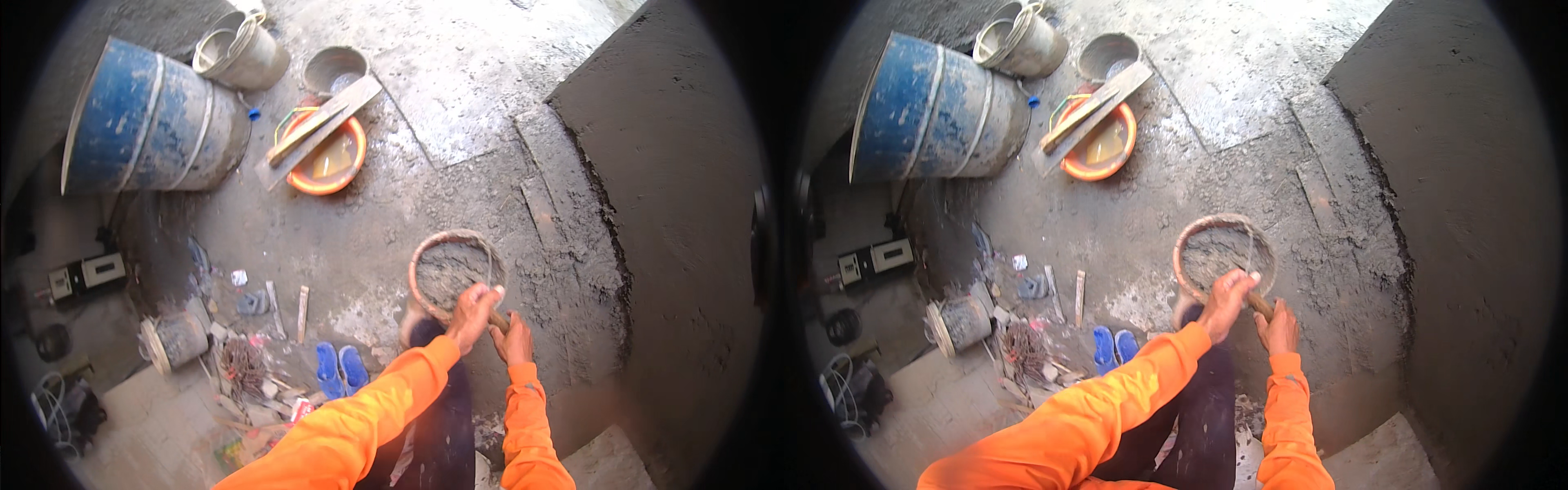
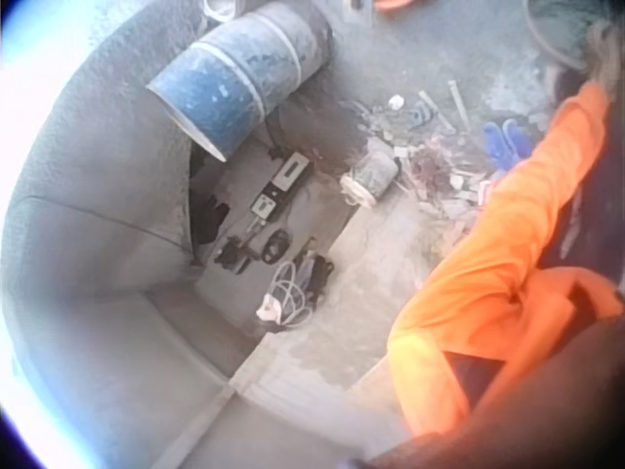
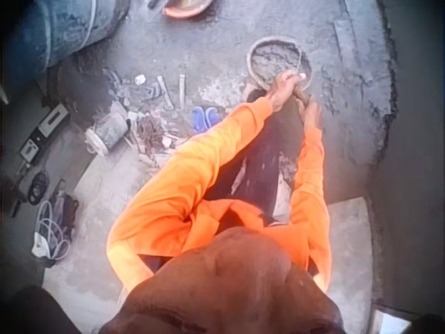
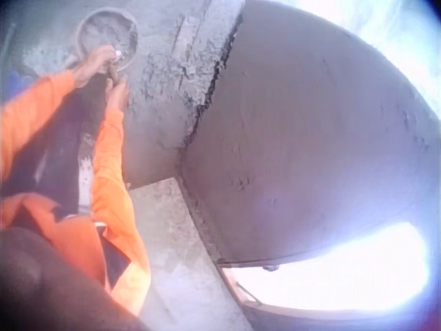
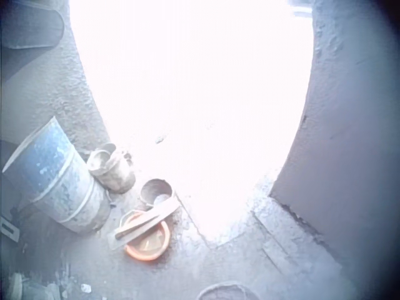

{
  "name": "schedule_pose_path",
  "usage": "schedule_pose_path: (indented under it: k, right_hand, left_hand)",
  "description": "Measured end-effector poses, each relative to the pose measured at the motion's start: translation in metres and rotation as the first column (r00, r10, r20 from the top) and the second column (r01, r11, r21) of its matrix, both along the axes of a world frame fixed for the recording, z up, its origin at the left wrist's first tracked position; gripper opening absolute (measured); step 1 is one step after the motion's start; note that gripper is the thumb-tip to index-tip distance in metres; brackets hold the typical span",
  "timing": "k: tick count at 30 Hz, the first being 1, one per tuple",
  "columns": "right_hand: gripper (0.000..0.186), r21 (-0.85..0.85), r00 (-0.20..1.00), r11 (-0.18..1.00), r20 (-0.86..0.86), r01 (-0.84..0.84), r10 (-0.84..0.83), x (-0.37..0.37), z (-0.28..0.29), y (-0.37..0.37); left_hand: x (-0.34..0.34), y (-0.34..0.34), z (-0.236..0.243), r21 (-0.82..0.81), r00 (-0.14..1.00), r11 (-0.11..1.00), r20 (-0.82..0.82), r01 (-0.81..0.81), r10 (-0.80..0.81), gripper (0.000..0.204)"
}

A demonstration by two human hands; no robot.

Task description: The person applies and smooths wet cement on a wall and floor using a wooden float and a smaller trowel, dipping the tools into water to finish the surface.

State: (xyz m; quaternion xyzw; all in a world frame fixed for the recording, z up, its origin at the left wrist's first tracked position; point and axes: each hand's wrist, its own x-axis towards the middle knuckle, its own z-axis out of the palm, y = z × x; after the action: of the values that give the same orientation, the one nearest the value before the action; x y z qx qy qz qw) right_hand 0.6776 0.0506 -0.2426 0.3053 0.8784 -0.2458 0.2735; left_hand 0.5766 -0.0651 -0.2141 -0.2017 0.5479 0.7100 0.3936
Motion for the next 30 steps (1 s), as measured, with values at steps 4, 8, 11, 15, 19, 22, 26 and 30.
schedule_pose_path:
  k: [4,8,11,15,19,22,26,30]
  right_hand:
    - [0.063,0.048,0.989,0.992,-0.096,0.113,-0.108,-0.074,-0.008,-0.008]
    - [0.054,0.079,0.976,0.99,-0.195,0.113,-0.096,-0.16,-0.031,-0.01]
    - [0.037,-0.028,0.962,1.0,-0.274,-0.002,-0.006,-0.24,-0.042,-0.009]
    - [0.029,-0.033,0.735,0.745,-0.194,-0.666,0.649,-0.315,-0.051,-0.034]
    - [0.026,-0.132,0.717,0.73,-0.367,-0.671,0.593,-0.355,-0.05,-0.087]
    - [0.024,-0.149,0.763,0.777,-0.369,-0.612,0.531,-0.362,-0.054,-0.095]
    - [0.021,-0.246,0.923,0.893,-0.175,-0.378,0.342,-0.371,-0.066,-0.078]
    - [0.018,-0.275,0.906,0.871,0.246,0.406,-0.344,-0.343,-0.092,-0.092]
  left_hand:
    - [-0.07,-0.008,-0.052,0.021,0.989,0.993,0.095,-0.114,0.111,0.022]
    - [-0.143,-0.021,-0.122,0.009,0.904,0.916,0.163,-0.401,0.394,0.023]
    - [-0.184,-0.048,-0.169,0.262,0.93,0.893,0.116,-0.367,0.348,0.033]
    - [-0.201,-0.082,-0.179,0.032,0.928,0.991,0.356,-0.131,0.111,0.028]
    - [-0.255,-0.133,-0.18,-0.091,0.946,0.995,0.324,0.045,-0.013,0.027]
    - [-0.254,-0.136,-0.177,-0.115,0.959,0.983,0.261,0.141,-0.107,0.025]
    - [-0.232,-0.148,-0.203,-0.168,0.904,0.898,-0.069,0.406,-0.421,0.024]
    - [-0.214,-0.208,-0.216,-0.381,0.912,0.837,0.042,0.392,-0.408,0.019]
